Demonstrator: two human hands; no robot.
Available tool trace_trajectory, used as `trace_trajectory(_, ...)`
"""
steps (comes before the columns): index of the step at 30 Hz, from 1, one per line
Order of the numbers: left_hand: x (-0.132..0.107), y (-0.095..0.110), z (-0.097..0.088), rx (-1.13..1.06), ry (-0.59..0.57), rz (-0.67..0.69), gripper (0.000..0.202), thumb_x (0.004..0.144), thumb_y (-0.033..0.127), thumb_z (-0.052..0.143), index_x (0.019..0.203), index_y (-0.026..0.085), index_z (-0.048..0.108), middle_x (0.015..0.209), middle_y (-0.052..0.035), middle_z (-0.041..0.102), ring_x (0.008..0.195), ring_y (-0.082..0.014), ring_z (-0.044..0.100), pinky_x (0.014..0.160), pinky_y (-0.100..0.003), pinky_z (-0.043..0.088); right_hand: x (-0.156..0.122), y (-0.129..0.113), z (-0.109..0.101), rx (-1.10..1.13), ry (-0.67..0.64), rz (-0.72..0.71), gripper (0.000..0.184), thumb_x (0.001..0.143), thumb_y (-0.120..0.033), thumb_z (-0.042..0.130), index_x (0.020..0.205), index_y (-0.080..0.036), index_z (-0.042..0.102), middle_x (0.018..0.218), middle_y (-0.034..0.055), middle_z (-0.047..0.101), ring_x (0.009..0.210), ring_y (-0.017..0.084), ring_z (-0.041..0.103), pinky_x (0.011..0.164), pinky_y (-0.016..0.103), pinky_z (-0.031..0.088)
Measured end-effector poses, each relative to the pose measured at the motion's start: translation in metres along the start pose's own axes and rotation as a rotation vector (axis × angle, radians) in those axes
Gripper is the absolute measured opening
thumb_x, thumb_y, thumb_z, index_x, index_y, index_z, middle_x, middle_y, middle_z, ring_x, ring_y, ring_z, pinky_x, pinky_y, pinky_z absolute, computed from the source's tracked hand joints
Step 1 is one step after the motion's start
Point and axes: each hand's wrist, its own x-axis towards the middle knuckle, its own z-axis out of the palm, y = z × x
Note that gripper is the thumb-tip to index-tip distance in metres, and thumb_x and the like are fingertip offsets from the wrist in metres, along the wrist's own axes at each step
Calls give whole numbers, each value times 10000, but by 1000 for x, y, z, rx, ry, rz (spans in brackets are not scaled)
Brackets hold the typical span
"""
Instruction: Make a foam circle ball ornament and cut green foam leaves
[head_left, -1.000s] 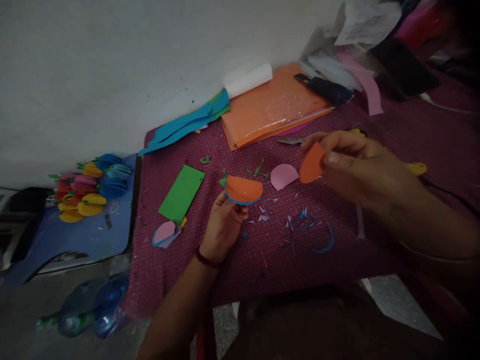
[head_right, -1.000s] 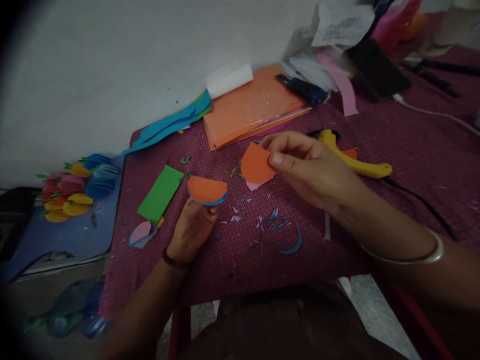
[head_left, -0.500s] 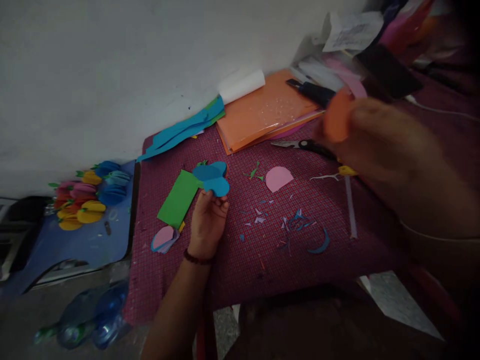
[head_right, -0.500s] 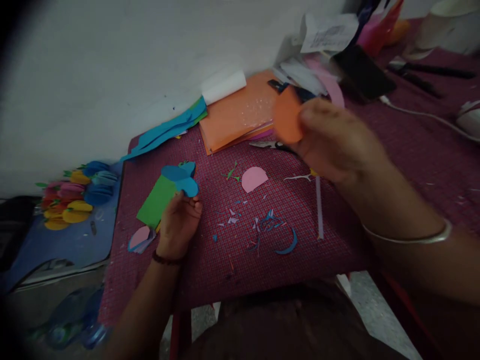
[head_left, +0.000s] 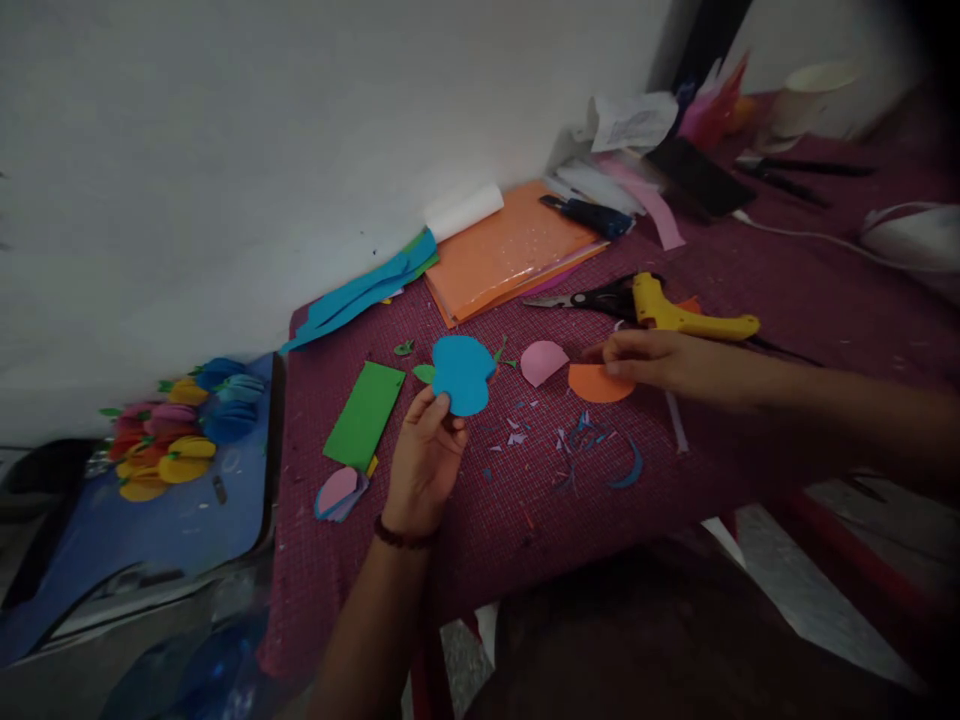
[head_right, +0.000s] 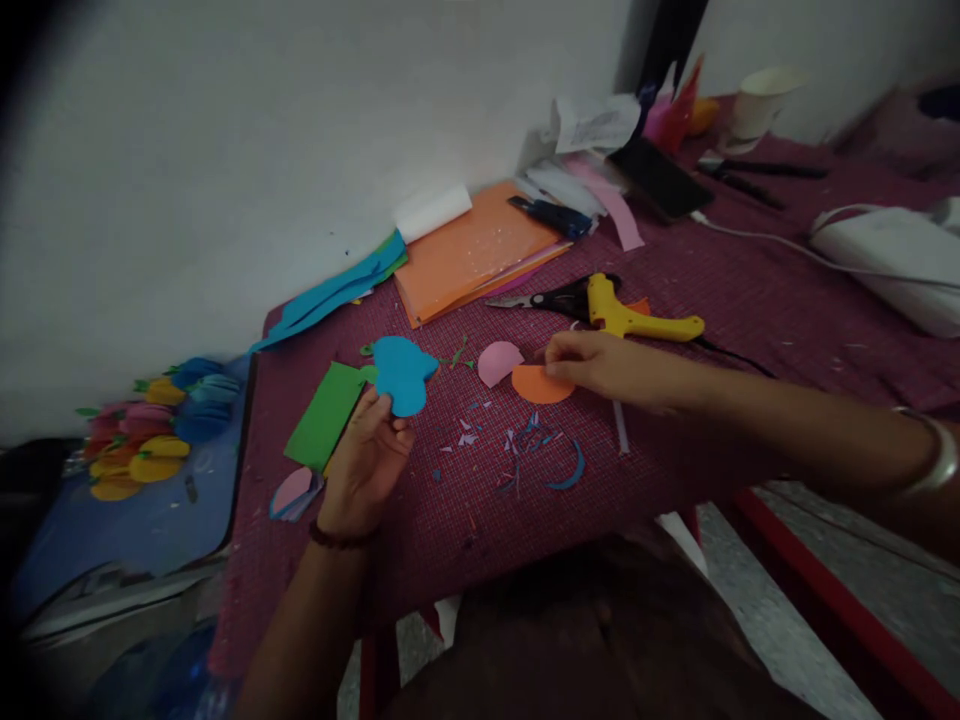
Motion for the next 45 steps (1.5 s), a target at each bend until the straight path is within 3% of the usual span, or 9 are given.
trace_trajectory(4,-18,12,16,175,-163,45,265,594,210,848,784,215,662,644,70,646,484,-45,551,421,-136,406,-16,-28,16,109,-115,84,210,755,-369,639,658,-218,528,612,-17,524,548,127,497,511,261,391)
trace_trajectory(7,-28,20,23,470,-366,223,163,698,337,786,766,229,686,649,35,654,519,-79,566,461,-183,451,-23,-45,42,267,-186,111,176,774,-331,589,700,-222,471,560,-46,497,480,110,484,465,242,376)
trace_trajectory(12,-38,40,30,1303,-430,1007,134,860,238,610,903,238,738,950,-58,718,863,-157,660,765,-294,535,-23,-52,58,383,-50,-17,147,777,-295,569,727,-223,450,554,-55,496,484,105,476,460,227,347)
trace_trajectory(16,-52,57,38,1393,-335,1357,193,863,150,582,966,242,717,1015,-52,715,918,-152,667,811,-306,532,-20,-51,49,433,87,-25,170,761,-324,605,753,-224,468,574,-53,504,492,106,472,464,231,357)
trace_trajectory(18,-56,58,41,1250,-266,1317,162,857,155,595,929,236,716,956,-36,721,895,-145,667,810,-294,528,-19,-54,42,506,111,-28,205,748,-359,635,775,-223,484,602,-50,512,507,105,484,487,235,396)
trace_trajectory(23,-53,40,42,782,-144,862,63,783,220,690,842,202,704,821,-6,712,754,-114,649,723,-231,515,-28,-67,22,615,122,-115,275,716,-434,699,782,-205,562,650,-25,543,549,94,483,522,234,413)
trace_trajectory(30,-47,-6,53,175,-155,442,298,586,320,844,718,172,621,635,46,624,552,-65,561,563,-179,437,-52,-93,11,414,119,-253,252,756,-422,688,683,-199,596,657,-18,535,586,107,473,527,248,379)
trace_trajectory(37,-56,-43,52,20,-58,345,172,661,193,769,781,161,650,769,14,661,653,-81,601,609,-193,437,-66,-99,16,42,-10,-298,155,815,-325,615,711,-210,619,662,-9,583,615,137,514,556,264,382)
trace_trajectory(45,-61,-71,36,81,55,480,101,725,206,724,732,164,632,698,37,597,636,-70,553,649,-194,437,-64,-98,29,-54,-49,-288,146,835,-257,583,698,-211,563,667,-7,537,628,139,488,581,275,374)
